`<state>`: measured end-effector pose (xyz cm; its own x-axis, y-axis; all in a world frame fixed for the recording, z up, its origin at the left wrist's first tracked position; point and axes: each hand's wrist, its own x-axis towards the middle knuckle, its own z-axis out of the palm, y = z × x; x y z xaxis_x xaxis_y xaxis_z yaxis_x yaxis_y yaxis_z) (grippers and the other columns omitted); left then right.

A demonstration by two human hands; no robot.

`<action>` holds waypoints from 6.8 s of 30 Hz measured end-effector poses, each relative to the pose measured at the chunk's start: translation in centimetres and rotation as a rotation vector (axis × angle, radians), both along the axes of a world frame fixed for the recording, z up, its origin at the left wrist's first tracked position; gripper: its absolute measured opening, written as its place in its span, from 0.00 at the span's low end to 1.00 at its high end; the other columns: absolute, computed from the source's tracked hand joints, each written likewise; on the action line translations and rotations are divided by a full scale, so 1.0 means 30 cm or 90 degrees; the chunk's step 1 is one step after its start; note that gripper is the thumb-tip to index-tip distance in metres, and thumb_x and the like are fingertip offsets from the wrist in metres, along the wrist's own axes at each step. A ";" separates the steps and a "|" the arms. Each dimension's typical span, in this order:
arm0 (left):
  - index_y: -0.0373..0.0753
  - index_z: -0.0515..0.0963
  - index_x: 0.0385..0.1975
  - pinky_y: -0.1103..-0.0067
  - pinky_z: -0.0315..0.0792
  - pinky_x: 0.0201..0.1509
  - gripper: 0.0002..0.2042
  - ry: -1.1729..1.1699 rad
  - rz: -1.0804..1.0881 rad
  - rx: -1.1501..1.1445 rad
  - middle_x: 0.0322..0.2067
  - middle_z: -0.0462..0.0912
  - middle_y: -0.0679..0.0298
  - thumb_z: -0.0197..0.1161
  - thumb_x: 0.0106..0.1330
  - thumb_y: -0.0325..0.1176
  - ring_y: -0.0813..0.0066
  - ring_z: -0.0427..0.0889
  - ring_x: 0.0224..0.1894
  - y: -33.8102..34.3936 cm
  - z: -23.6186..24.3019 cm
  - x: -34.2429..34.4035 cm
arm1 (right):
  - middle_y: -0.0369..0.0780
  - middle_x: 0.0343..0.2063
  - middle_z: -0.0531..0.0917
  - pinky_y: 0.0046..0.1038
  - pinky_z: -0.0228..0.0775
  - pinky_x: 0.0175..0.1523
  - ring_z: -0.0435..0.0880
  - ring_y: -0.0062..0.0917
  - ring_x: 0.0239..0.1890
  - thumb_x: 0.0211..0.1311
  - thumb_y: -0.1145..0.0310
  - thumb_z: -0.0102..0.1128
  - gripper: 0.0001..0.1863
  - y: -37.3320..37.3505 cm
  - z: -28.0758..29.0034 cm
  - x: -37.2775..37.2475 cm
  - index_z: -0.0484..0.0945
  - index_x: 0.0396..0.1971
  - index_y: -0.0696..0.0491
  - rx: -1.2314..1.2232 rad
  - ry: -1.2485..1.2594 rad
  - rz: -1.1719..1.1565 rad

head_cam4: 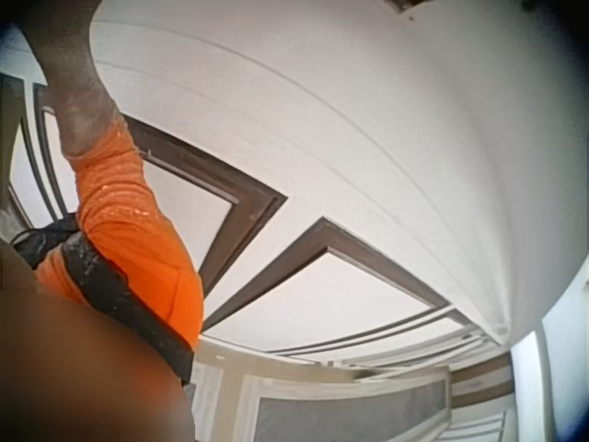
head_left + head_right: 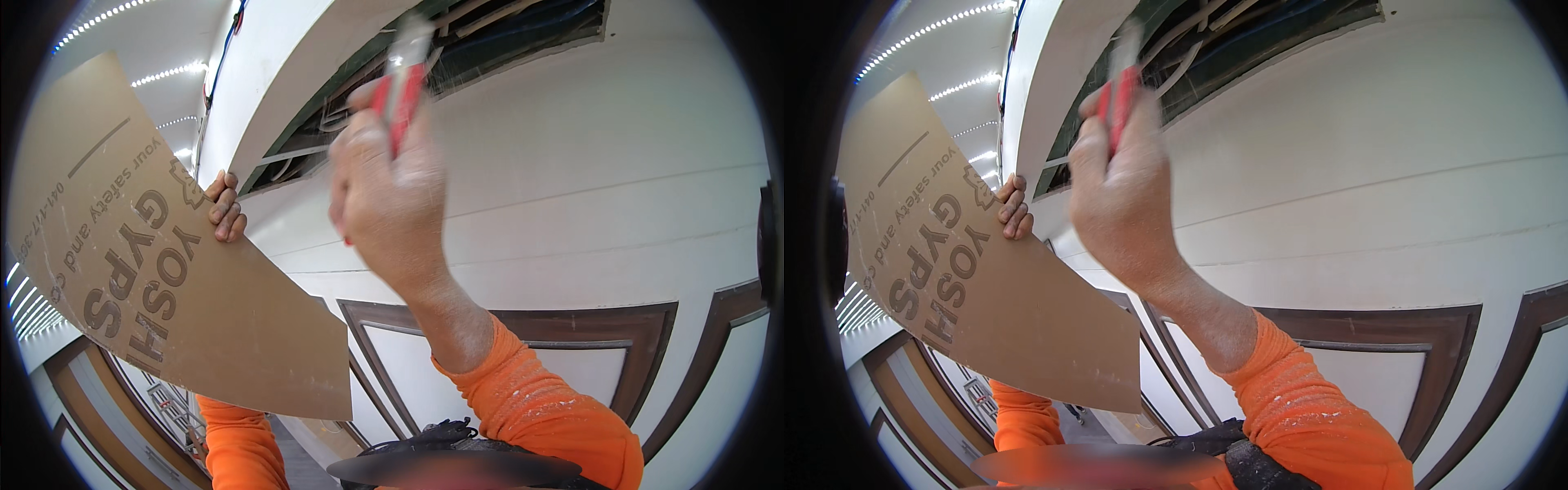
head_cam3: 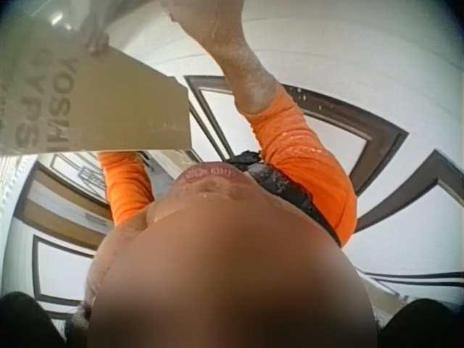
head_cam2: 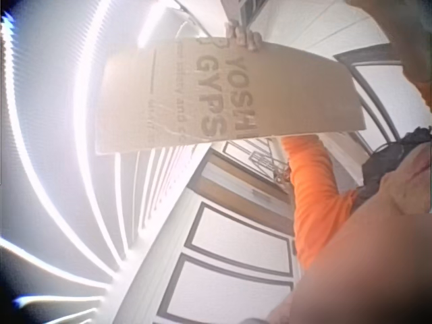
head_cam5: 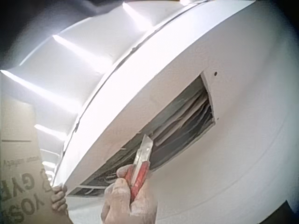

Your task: The person climbs a ladder and uses a utility knife to cut and fit a piece of gypsum board into a ceiling opening. They carefully score the board, snap it, and trim the edges to ensure a proper fit within the ceiling structure.

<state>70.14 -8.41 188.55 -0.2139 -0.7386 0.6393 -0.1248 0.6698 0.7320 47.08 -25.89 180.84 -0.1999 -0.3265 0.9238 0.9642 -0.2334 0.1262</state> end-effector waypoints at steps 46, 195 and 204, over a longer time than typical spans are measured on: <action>0.41 0.62 0.52 0.78 0.77 0.33 0.14 0.018 0.070 -0.008 0.21 0.75 0.68 0.28 0.85 0.40 0.69 0.80 0.22 0.006 -0.005 -0.015 | 0.34 0.27 0.73 0.21 0.70 0.30 0.76 0.14 0.25 0.76 0.73 0.47 0.07 -0.012 0.040 -0.016 0.69 0.47 0.59 0.007 0.021 -0.022; 0.40 0.63 0.51 0.77 0.78 0.33 0.17 -0.015 0.054 0.026 0.20 0.74 0.67 0.24 0.86 0.40 0.67 0.81 0.23 0.023 0.024 0.036 | 0.37 0.28 0.75 0.21 0.68 0.27 0.75 0.15 0.23 0.75 0.74 0.47 0.08 0.018 -0.015 0.104 0.67 0.49 0.60 0.047 0.055 -0.038; 0.41 0.63 0.51 0.77 0.80 0.34 0.15 0.007 0.075 0.024 0.20 0.73 0.68 0.27 0.86 0.39 0.68 0.81 0.23 0.021 0.001 -0.013 | 0.40 0.33 0.78 0.22 0.70 0.30 0.79 0.18 0.26 0.76 0.75 0.45 0.07 0.031 0.033 0.110 0.66 0.48 0.60 0.021 0.050 -0.031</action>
<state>69.74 -7.79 188.57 -0.1181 -0.7816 0.6126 -0.1926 0.6232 0.7580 50.36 -24.96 181.82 -0.1438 -0.3482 0.9263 0.9580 -0.2835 0.0421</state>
